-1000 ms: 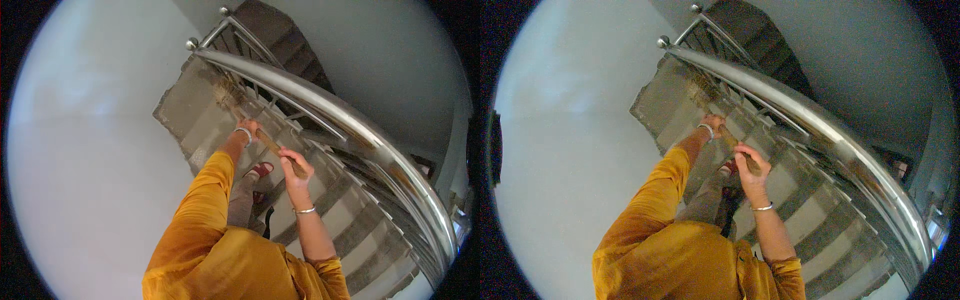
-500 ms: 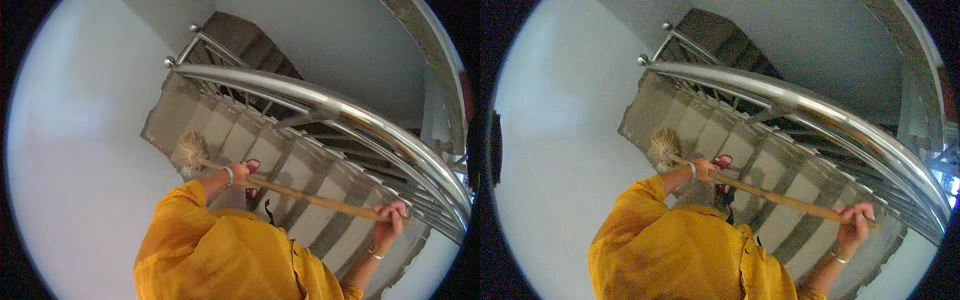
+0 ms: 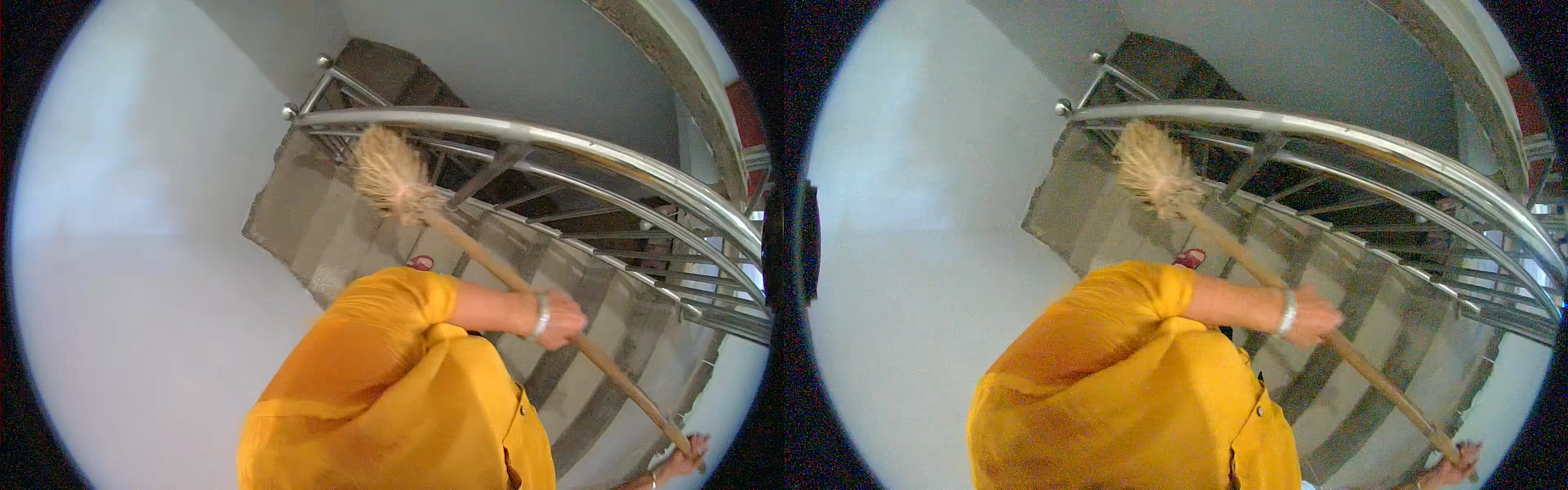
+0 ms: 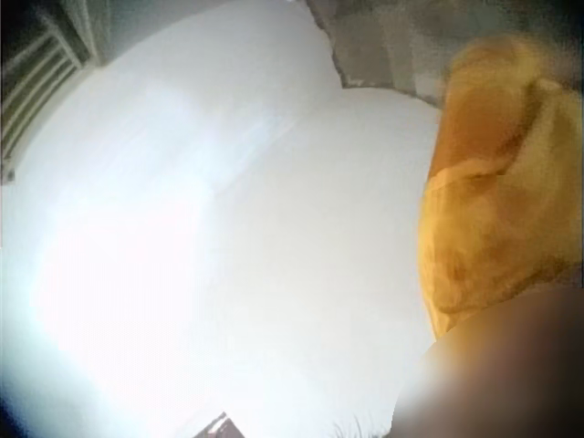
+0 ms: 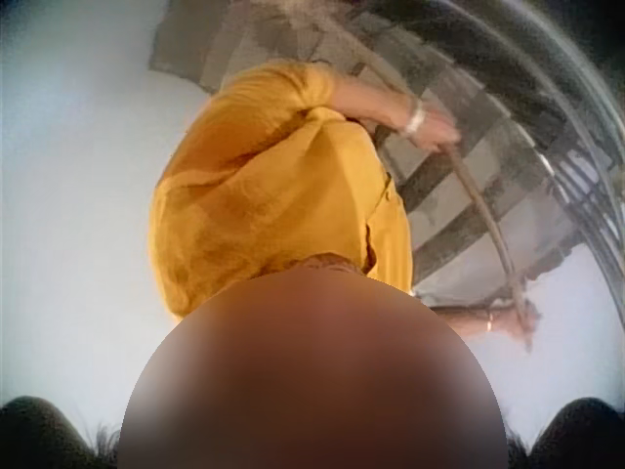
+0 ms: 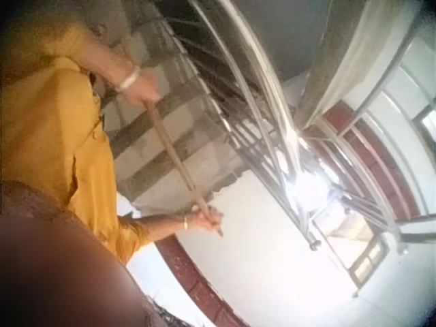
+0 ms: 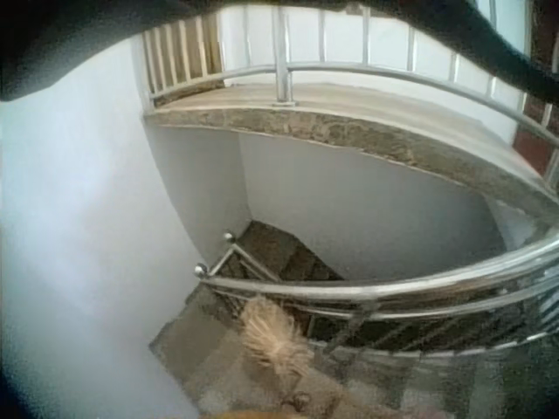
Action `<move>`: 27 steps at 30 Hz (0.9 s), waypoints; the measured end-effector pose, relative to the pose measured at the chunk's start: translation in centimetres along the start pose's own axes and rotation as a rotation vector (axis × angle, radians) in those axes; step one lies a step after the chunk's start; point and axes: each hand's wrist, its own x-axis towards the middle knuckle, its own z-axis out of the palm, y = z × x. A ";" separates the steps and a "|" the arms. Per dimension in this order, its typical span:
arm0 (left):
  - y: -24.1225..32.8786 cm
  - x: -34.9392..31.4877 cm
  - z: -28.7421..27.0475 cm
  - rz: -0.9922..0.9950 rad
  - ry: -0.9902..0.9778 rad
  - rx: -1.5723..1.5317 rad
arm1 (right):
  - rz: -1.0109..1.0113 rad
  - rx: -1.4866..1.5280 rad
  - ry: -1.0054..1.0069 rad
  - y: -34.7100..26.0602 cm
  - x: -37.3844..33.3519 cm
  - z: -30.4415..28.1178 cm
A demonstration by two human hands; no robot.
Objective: The recorder uses a long-handled mop to clean an indoor staircase.
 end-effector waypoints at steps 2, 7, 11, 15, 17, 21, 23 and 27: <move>2.0 0.5 -1.4 0.035 -0.005 0.040 | 0.175 0.257 -0.178 1.5 0.4 -4.1; -5.3 -2.4 1.4 0.026 -0.032 0.137 | 0.558 0.804 -0.578 5.6 7.0 -11.3; -19.2 -13.5 -2.1 -0.546 -0.184 0.280 | 0.481 0.252 -0.591 9.5 -19.8 8.0; -28.6 -24.2 -1.5 -1.038 -0.135 0.346 | 0.802 0.553 -0.918 8.9 -31.8 18.6; -28.5 -25.8 -0.9 -1.118 -0.044 0.255 | 0.781 0.538 -0.993 7.8 -31.6 21.8; -26.6 -28.3 4.3 -0.955 -0.023 0.211 | 0.673 0.557 -1.140 5.0 -29.3 23.1; -26.5 -27.0 7.5 -0.836 -0.137 0.089 | 0.620 0.563 -1.203 3.9 -28.4 22.9; -22.4 -24.9 10.4 -0.727 0.027 -0.088 | 0.540 0.558 -1.246 1.7 -27.7 22.3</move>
